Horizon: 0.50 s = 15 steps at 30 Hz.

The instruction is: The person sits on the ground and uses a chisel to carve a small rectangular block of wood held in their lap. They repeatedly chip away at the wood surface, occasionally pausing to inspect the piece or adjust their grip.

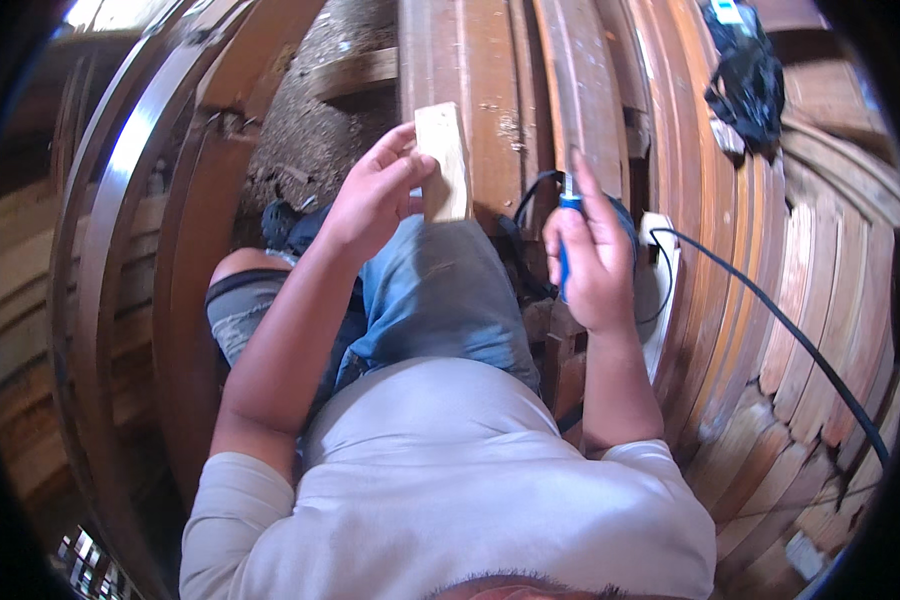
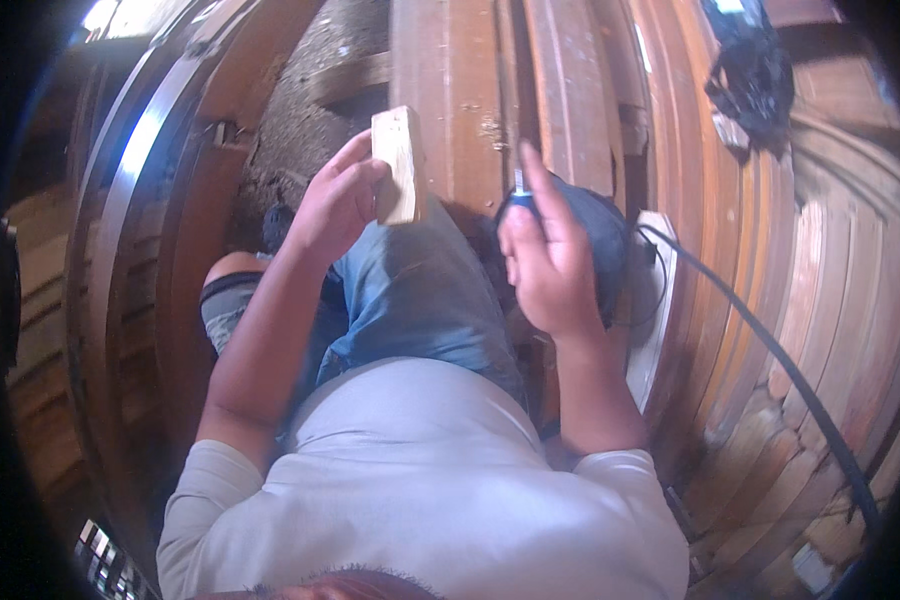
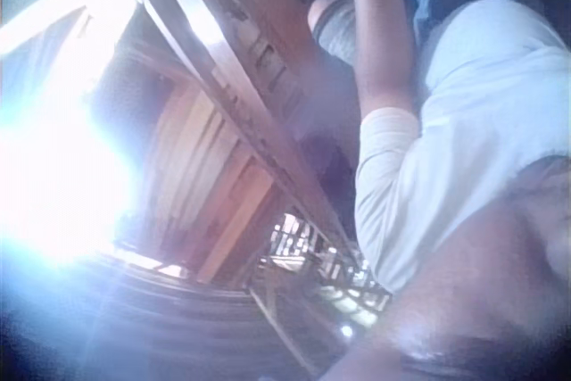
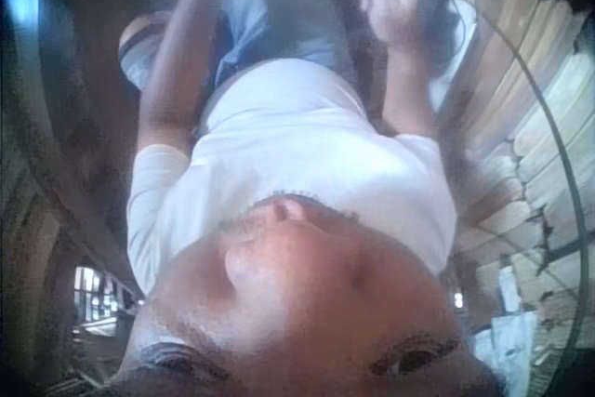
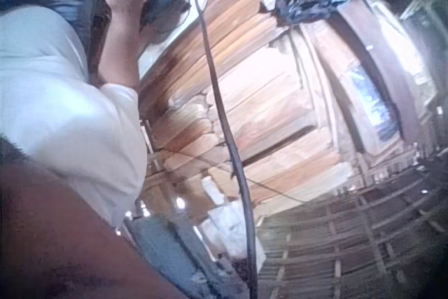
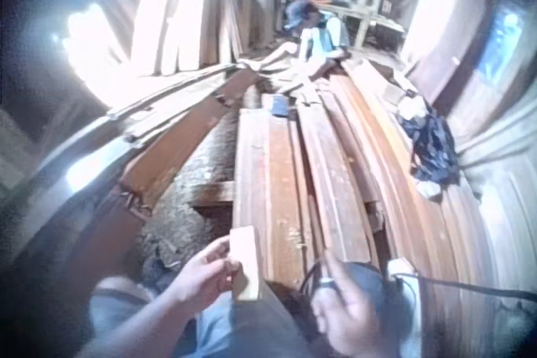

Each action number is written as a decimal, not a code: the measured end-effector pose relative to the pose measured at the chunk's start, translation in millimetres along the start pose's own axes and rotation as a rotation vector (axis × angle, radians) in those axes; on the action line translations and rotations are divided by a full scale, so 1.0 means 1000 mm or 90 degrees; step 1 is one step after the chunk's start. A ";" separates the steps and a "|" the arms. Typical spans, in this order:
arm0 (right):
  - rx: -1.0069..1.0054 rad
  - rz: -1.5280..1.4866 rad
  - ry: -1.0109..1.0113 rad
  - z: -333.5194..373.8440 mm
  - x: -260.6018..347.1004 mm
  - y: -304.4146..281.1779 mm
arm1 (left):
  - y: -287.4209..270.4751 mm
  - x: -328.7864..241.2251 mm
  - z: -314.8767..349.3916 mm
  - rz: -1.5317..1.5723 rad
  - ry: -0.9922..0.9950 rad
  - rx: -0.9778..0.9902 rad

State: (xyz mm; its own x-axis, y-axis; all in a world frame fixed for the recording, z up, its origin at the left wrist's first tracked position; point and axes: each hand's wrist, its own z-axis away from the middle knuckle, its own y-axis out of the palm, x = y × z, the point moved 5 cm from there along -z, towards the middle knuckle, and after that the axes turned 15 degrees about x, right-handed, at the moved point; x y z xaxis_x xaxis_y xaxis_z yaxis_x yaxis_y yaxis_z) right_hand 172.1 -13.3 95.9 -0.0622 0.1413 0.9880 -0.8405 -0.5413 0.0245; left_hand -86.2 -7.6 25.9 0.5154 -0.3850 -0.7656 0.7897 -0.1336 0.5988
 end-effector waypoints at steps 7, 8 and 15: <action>0.049 0.000 0.084 -0.014 -0.006 0.018 | -0.002 -0.023 0.058 -0.014 0.025 0.004; 0.055 0.005 0.081 -0.018 -0.002 0.026 | -0.002 -0.023 0.060 -0.013 0.033 0.010; 0.041 -0.014 0.049 -0.036 0.009 0.056 | 0.006 -0.020 0.065 -0.031 0.027 0.059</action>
State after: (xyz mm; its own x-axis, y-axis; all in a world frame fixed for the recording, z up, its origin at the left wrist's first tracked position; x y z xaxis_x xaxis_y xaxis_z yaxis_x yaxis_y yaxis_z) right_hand 104.6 -12.3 101.0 -0.0873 0.2162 0.9724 -0.8060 -0.5890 0.0586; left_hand -113.2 -60.5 60.4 0.4923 -0.3378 -0.8022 0.7809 -0.2357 0.5785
